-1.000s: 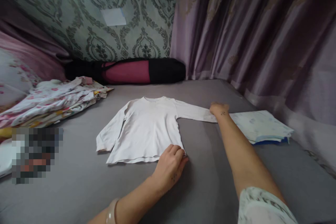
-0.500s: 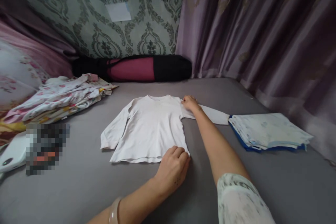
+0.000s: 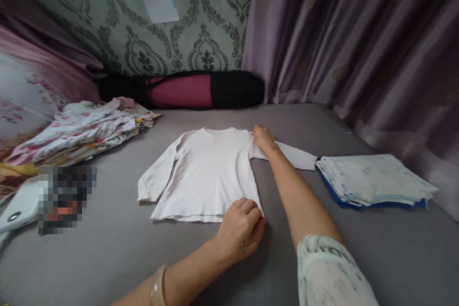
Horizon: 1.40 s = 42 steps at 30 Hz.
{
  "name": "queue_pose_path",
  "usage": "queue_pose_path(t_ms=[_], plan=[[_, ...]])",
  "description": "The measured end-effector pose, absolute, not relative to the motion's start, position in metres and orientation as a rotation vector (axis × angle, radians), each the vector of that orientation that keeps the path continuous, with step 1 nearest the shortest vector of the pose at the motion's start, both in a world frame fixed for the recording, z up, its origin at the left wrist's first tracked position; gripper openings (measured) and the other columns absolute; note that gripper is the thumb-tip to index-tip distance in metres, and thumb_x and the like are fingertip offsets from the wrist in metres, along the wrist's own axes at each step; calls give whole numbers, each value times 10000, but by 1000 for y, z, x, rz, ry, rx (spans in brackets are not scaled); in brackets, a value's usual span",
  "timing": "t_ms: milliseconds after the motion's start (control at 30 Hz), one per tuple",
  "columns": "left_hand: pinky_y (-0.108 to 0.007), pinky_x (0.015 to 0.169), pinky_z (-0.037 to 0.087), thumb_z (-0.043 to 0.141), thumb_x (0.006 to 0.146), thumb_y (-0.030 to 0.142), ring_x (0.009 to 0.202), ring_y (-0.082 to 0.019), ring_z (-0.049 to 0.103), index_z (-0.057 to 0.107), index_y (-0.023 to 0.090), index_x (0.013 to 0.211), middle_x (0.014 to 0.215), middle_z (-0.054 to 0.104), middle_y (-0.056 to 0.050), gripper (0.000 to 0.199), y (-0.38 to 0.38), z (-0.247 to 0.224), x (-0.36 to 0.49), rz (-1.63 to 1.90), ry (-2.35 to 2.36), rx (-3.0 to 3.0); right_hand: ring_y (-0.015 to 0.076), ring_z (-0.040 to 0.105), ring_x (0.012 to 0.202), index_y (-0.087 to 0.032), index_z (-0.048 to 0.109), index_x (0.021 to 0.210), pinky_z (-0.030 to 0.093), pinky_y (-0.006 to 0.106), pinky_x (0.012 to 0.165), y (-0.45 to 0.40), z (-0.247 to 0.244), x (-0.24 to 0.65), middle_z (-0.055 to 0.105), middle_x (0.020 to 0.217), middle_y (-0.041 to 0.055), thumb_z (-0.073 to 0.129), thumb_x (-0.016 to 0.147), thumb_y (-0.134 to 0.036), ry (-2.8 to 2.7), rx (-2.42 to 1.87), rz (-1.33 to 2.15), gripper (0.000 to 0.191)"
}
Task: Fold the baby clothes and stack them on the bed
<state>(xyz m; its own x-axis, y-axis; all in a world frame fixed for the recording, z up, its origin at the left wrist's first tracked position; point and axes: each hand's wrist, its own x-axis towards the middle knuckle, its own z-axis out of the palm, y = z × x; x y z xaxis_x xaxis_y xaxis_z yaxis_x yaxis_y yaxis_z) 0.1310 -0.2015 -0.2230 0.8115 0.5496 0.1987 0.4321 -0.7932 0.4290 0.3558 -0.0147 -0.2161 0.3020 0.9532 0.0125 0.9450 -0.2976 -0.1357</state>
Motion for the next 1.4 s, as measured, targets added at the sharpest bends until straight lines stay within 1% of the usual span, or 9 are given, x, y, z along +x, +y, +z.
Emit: queue_pose_path(t_ms=[167,333,433,533,633,900,1100,1200,1400], plan=[[-387,1016,426,521,905,334,1191,-261,497,523,133,1134,1221,585,-121,305,-204,-224,128,465,533,2641,295,456,1245,-75,548,1247,304,424,1039,-31,-219,323,558,1295,202,270,940,-109,-1899,-2313,-217,415],[-378,1117,330,423,963,380,1300,-249,446,498,116,1201,1349,536,-137,363,-205,-228,130,436,259,2682,279,201,1438,-35,308,1469,148,403,1160,-38,-235,284,285,1549,173,228,984,-389,-2062,-2177,-31,606],[-377,1109,341,430,964,377,1297,-252,459,506,114,1192,1324,557,-149,356,-202,-220,126,426,111,2689,273,138,1458,-34,250,1497,127,427,1169,-35,-243,281,197,1581,159,172,981,-452,-2048,-2252,90,668],[-334,1015,431,450,959,352,1203,-234,544,513,132,1186,1238,607,-143,322,-192,-200,108,407,120,2641,266,133,1460,-41,251,1499,127,447,1166,-30,-243,284,185,1584,152,162,981,-461,-2048,-2309,149,672],[-296,878,493,419,971,317,1016,-196,633,523,171,1183,1108,655,-104,277,-175,-179,74,435,343,2553,262,156,1455,-48,270,1494,98,457,1170,-25,-237,281,222,1573,155,160,983,-457,-2050,-2313,142,664],[-232,648,476,398,970,301,751,-141,622,603,211,1024,915,660,-58,229,-141,-179,-18,545,1026,2336,273,175,1447,-2,231,1496,131,402,1169,-4,-243,266,207,1575,173,197,974,-453,-1977,-2292,118,690],[-279,727,489,411,957,321,849,-179,616,603,218,993,936,642,-66,221,-132,-196,-76,646,1291,2345,282,182,1445,-12,313,1467,120,438,1163,-2,-229,248,249,1559,185,178,981,-442,-1967,-2298,129,663],[-328,802,481,448,942,339,918,-206,595,604,222,1003,988,629,-74,204,-129,-203,-89,642,1335,2393,251,114,1464,-38,269,1495,63,427,1176,3,-222,211,192,1582,153,162,984,-453,-2125,-2122,204,666],[-377,885,464,576,879,387,991,-230,562,611,220,1025,1067,601,-81,224,-121,-214,-96,597,1390,2434,232,87,1470,-41,221,1510,82,396,1176,29,-229,156,145,1594,146,135,987,-470,-2177,-2043,436,682]])
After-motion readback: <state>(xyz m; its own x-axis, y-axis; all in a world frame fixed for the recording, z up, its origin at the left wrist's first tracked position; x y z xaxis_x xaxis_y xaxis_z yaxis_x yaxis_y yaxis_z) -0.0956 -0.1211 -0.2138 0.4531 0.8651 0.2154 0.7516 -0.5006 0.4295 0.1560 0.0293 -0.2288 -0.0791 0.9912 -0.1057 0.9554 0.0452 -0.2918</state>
